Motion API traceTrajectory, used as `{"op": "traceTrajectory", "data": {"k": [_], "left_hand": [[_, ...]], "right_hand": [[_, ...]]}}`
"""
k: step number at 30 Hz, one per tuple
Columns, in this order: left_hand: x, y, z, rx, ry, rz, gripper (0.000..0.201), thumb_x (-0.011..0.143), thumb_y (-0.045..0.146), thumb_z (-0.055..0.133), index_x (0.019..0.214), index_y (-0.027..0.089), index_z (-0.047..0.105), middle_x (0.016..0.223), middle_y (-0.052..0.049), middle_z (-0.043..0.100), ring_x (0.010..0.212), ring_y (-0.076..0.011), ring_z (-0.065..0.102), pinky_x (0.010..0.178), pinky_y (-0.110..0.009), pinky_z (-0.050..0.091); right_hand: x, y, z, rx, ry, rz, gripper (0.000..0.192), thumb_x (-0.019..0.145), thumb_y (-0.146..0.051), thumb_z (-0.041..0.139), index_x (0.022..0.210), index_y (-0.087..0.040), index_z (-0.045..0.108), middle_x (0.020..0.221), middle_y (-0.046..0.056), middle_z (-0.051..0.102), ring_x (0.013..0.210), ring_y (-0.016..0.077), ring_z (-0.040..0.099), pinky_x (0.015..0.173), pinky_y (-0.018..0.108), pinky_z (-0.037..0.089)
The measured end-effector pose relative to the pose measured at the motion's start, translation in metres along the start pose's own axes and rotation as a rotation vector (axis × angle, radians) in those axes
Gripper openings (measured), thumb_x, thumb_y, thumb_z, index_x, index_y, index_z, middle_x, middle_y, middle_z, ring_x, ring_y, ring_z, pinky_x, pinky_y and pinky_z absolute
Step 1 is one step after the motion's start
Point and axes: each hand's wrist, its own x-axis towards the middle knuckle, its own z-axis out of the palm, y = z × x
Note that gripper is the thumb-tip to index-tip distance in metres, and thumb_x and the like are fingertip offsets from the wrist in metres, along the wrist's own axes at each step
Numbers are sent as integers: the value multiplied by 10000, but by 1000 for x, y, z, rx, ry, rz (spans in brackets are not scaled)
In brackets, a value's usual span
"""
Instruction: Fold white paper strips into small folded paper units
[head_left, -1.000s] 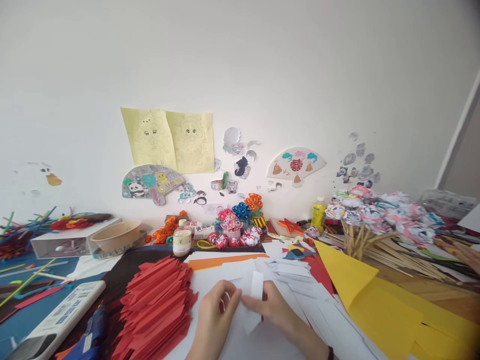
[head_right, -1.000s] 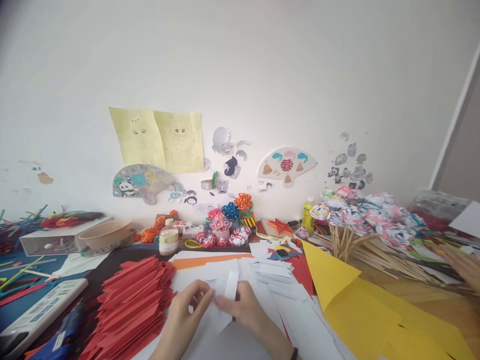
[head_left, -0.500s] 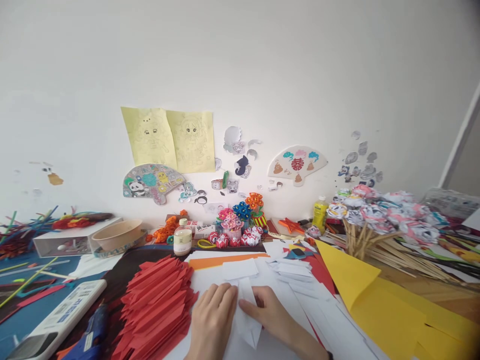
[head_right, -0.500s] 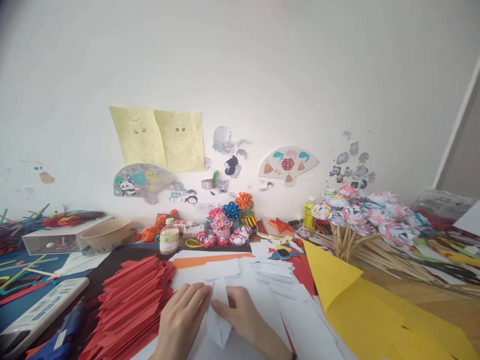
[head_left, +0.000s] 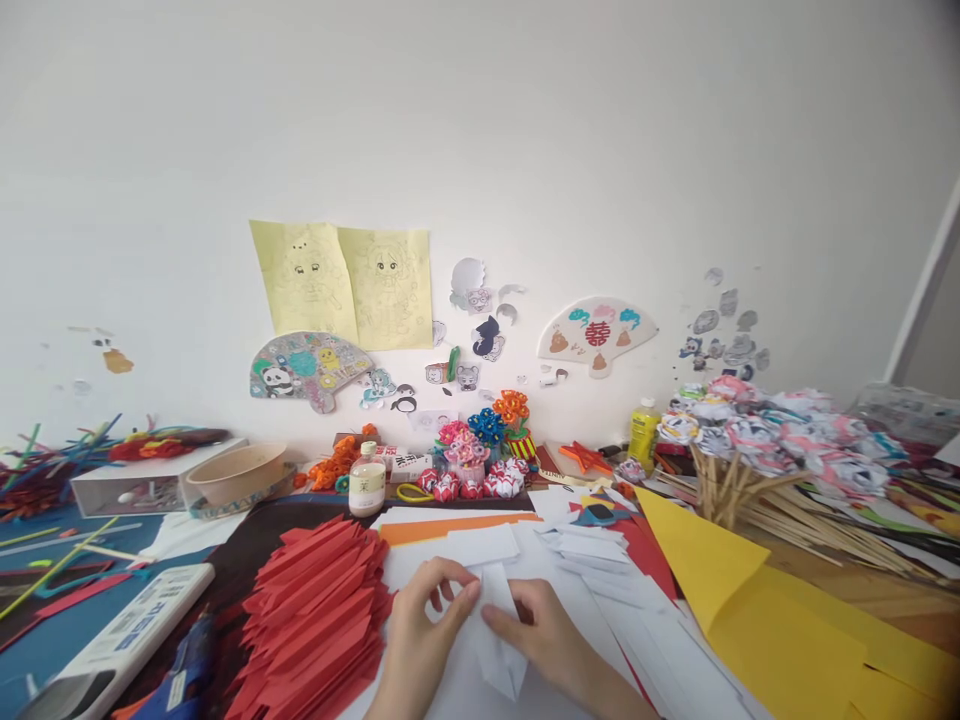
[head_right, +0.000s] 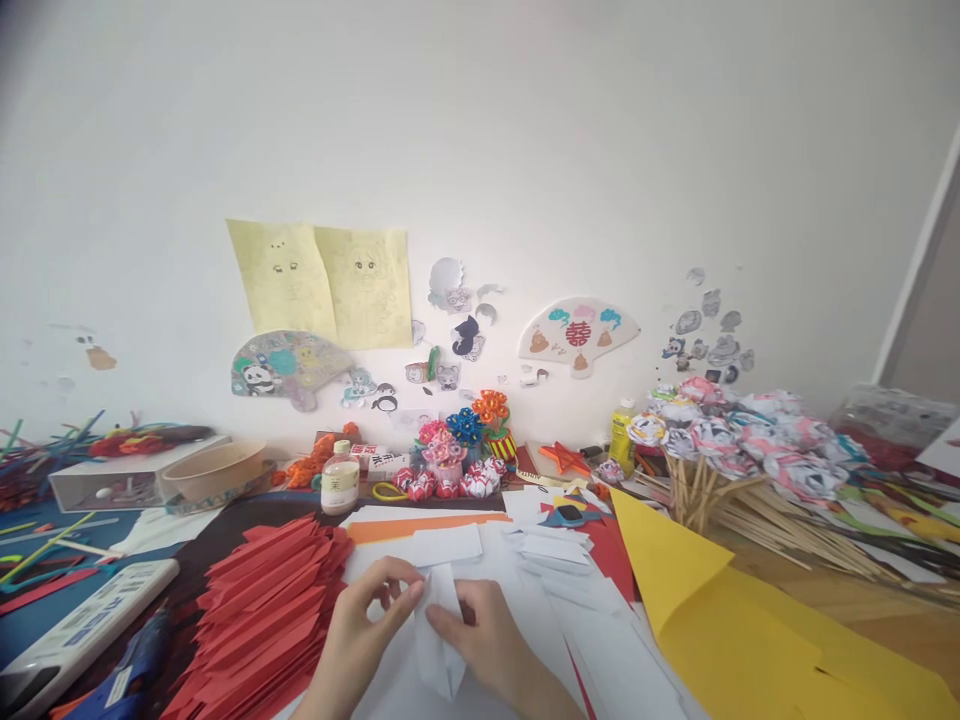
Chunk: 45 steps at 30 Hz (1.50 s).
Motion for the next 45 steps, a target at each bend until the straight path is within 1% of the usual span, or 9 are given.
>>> {"op": "traceTrajectory", "data": {"k": [5, 9, 16, 20, 25, 32, 36, 40, 45], "left_hand": [[3, -4, 3, -163, -52, -162, 281, 719, 454, 661, 746, 175, 646, 706, -9, 632, 588, -122, 487, 541, -207, 364], [2, -3, 4, -179, -99, -193, 306, 700, 472, 667, 688, 168, 633, 636, 9, 574, 579, -116, 440, 541, -205, 330], [1, -6, 4, -210, -100, -269, 368, 642, 518, 699, 627, 165, 597, 532, 53, 402, 521, -92, 334, 510, -204, 238], [1, -14, 7, -235, -87, -278, 390, 629, 533, 705, 626, 159, 595, 516, 64, 366, 495, -78, 303, 487, -203, 194], [0, -20, 8, -269, -94, -290, 387, 641, 525, 705, 632, 157, 586, 490, 78, 328, 467, -66, 265, 468, -205, 148], [2, -15, 6, -268, -156, -266, 366, 683, 504, 681, 667, 148, 595, 546, 60, 416, 486, -64, 285, 466, -198, 171], [3, -14, 4, -247, -133, -211, 333, 731, 486, 643, 719, 153, 650, 620, 14, 531, 575, -101, 403, 508, -195, 273], [2, -16, 4, -227, -106, -209, 349, 735, 492, 636, 703, 145, 668, 605, 2, 570, 554, -103, 411, 509, -201, 289], [2, -8, 0, -145, -121, -201, 326, 774, 464, 604, 722, 151, 681, 689, -26, 644, 592, -125, 468, 550, -216, 331]], "right_hand": [[-1, -3, 0, 31, -36, -9, 505, 810, -613, 507, 608, -150, 504, 595, -40, 293, 563, 95, 255, 482, 228, 194], [-1, -4, 0, 27, -38, 8, 505, 807, -601, 519, 572, -159, 456, 579, -42, 280, 555, 93, 247, 477, 233, 178], [-2, -2, -2, -15, -30, 15, 525, 781, -585, 558, 524, -183, 338, 548, -56, 252, 533, 84, 231, 470, 237, 165], [0, 0, -4, -27, -17, -1, 544, 791, -566, 558, 523, -194, 264, 548, -63, 204, 526, 79, 203, 468, 244, 150], [0, 2, -4, -19, 9, -18, 527, 821, -517, 540, 529, -198, 240, 555, -64, 170, 519, 77, 190, 461, 246, 141], [0, -2, -4, 24, 0, -28, 491, 826, -449, 547, 526, -197, 250, 550, -61, 192, 519, 77, 204, 458, 239, 153], [0, -4, -5, 27, 5, -21, 486, 822, -414, 561, 528, -198, 239, 556, -61, 185, 523, 77, 201, 462, 241, 153], [-1, -4, -5, 61, -30, -11, 465, 819, -403, 566, 534, -195, 263, 561, -58, 205, 528, 77, 208, 462, 239, 155], [-1, -3, -5, 62, -37, -17, 457, 820, -396, 568, 541, -194, 266, 568, -60, 205, 532, 77, 206, 463, 238, 155]]}}
